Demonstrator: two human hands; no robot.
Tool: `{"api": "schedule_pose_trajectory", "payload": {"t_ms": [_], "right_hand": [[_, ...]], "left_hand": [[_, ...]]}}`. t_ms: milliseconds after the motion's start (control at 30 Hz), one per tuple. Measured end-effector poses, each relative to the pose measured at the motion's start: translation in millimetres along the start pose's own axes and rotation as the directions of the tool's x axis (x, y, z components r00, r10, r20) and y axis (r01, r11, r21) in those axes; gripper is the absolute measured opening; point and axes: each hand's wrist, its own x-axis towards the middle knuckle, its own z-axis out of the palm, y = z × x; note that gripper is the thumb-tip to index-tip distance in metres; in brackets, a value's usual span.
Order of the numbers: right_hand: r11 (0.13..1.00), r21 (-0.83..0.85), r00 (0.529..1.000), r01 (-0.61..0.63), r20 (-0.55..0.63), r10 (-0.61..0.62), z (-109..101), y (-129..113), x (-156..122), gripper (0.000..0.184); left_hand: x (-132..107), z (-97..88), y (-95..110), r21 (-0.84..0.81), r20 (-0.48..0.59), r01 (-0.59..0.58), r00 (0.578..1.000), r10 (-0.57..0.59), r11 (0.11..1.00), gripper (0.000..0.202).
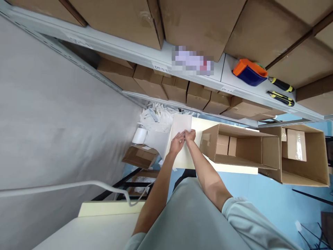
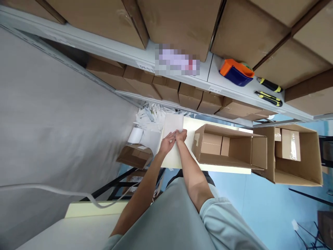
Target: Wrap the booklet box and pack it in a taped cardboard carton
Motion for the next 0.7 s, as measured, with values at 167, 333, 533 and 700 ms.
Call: {"api": "schedule_pose_trajectory", "payload": {"t_ms": [167, 333, 533, 700], "right_hand": [[0.997, 0.054, 0.998, -0.057, 0.012, 0.057, -14.9, -34.3, -46.2, 0.024], [0.953, 0.265, 0.975, 0.148, 0.122, -0.186, -62.5, -63.0, -126.6, 0.021], [0.705, 0.556, 0.812, 0.440, 0.089, -0.577, -188.7, -99.4, -193.8, 0.031], [0.589, 0.361, 0.618, 0.723, 0.045, -0.785, -340.4, -125.6, -182.6, 0.030]], "left_hand": [[-16.3, -31.8, 37.5, -0.219, -0.096, 0.043, 0.993, -0.066, 0.975, 0.042], [-44.1, -84.2, 108.2, -0.349, -0.335, 0.112, 0.912, -0.236, 0.930, 0.044], [-96.4, -115.3, 273.0, -0.081, -0.474, -0.138, 0.877, 0.084, 0.987, 0.048], [-125.0, -83.4, 406.7, 0.326, -0.375, -0.498, 0.713, 0.593, 0.804, 0.053]]}}
